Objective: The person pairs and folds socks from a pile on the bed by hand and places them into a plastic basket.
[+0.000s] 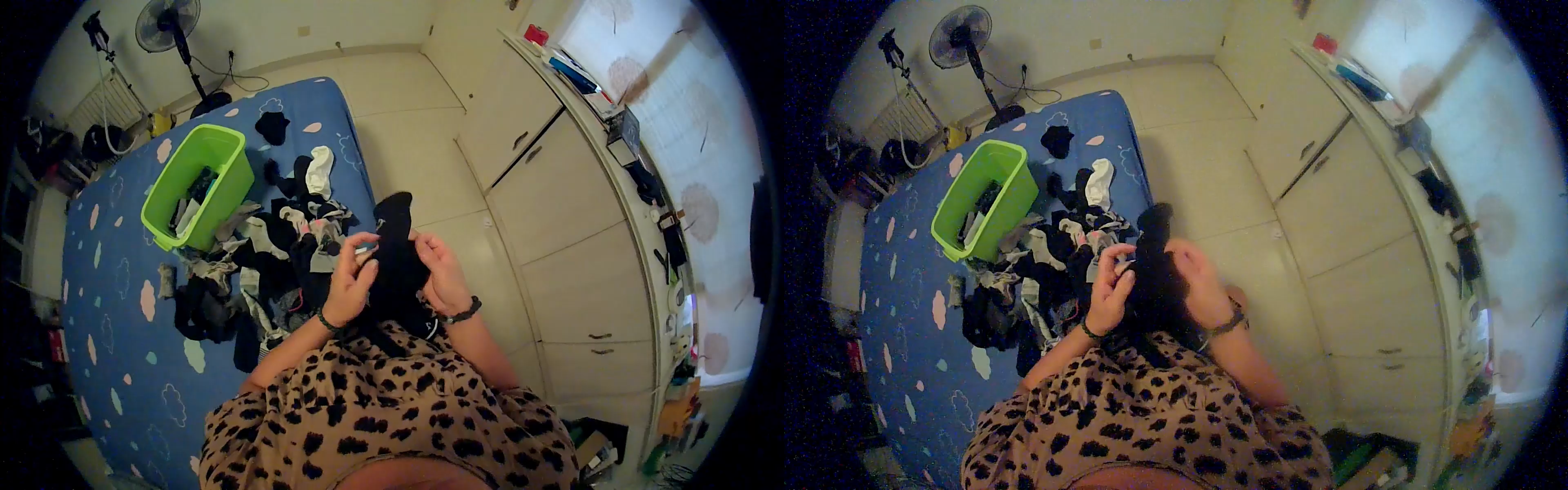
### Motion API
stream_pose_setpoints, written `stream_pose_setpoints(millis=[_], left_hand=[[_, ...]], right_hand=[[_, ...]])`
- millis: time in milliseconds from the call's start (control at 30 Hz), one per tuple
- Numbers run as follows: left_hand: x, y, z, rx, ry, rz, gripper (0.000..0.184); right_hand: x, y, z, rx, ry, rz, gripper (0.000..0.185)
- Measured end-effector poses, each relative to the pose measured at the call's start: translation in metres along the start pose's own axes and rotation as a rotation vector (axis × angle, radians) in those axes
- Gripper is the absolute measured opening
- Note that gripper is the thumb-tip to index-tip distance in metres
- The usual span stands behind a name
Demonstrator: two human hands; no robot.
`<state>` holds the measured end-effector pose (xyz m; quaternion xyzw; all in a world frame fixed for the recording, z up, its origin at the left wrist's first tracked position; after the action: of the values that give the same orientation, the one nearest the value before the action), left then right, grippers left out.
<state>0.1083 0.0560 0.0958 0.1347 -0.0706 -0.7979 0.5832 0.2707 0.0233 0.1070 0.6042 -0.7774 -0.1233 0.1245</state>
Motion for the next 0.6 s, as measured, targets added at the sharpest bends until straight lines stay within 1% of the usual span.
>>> stream_pose_setpoints(millis=[33, 67, 100, 133, 167, 233, 267, 333, 367, 433, 467, 533, 567, 600], left_hand=[[-0.003, -0.001, -0.002, -0.001, 0.005, -0.004, 0.032], [-0.004, -0.005, -0.01, 0.031, -0.071, 0.002, 0.03], [-0.006, -0.008, -0.02, 0.062, -0.145, 0.008, 0.028], [-0.009, -0.007, -0.036, 0.165, -0.26, -0.017, 0.026], [-0.009, -0.009, -0.044, 0.165, -0.26, -0.017, 0.026], [-0.009, -0.005, -0.044, 0.165, -0.338, 0.003, 0.027], [-0.013, -0.006, -0.039, 0.165, -0.338, 0.003, 0.027], [-0.019, 0.004, -0.011, 0.127, -0.283, -0.184, 0.029], [-0.021, 0.005, -0.008, 0.128, -0.283, -0.184, 0.029], [-0.024, 0.009, 0.0, 0.098, -0.163, -0.157, 0.034], [-0.024, 0.013, 0.004, 0.099, -0.163, -0.157, 0.034], [-0.023, 0.019, 0.017, 0.043, 0.006, -0.114, 0.04], [-0.023, 0.019, 0.017, 0.042, 0.005, -0.114, 0.04], [-0.022, 0.02, 0.018, -0.021, 0.057, -0.131, 0.043]], right_hand=[[0.003, 0.001, -0.007, 0.044, -0.097, 0.08, 0.012], [0.005, 0.004, -0.008, 0.044, -0.096, 0.08, 0.012], [0.009, 0.006, -0.012, 0.085, -0.196, 0.099, 0.011], [0.01, 0.007, -0.016, 0.125, -0.299, 0.116, 0.011], [0.011, 0.006, -0.017, 0.126, -0.299, 0.116, 0.011], [0.014, 0.005, -0.015, 0.192, -0.231, 0.033, 0.015], [0.013, 0.005, -0.014, 0.192, -0.231, 0.033, 0.015], [0.012, 0.009, -0.01, 0.165, -0.17, -0.079, 0.022], [0.012, 0.01, -0.011, 0.165, -0.17, -0.079, 0.022], [0.013, 0.014, -0.011, 0.176, -0.16, -0.115, 0.031], [0.012, 0.014, -0.011, 0.177, -0.161, -0.115, 0.031], [0.008, 0.011, -0.009, 0.33, -0.134, -0.055, 0.04], [0.006, 0.011, -0.01, 0.329, -0.134, -0.055, 0.04], [0.003, 0.011, -0.011, 0.282, -0.134, -0.069, 0.041]])
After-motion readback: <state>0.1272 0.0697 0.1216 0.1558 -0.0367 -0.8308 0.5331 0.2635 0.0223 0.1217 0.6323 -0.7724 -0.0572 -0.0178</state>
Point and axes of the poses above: each hand's wrist, its own x-axis away from the middle knuckle, its own y-axis out of the palm, z = x × y, the point moved 4 cm from there along -x, towards the middle knuckle, and after that the axes turned 5 degrees about z, right-handed, at the moved point
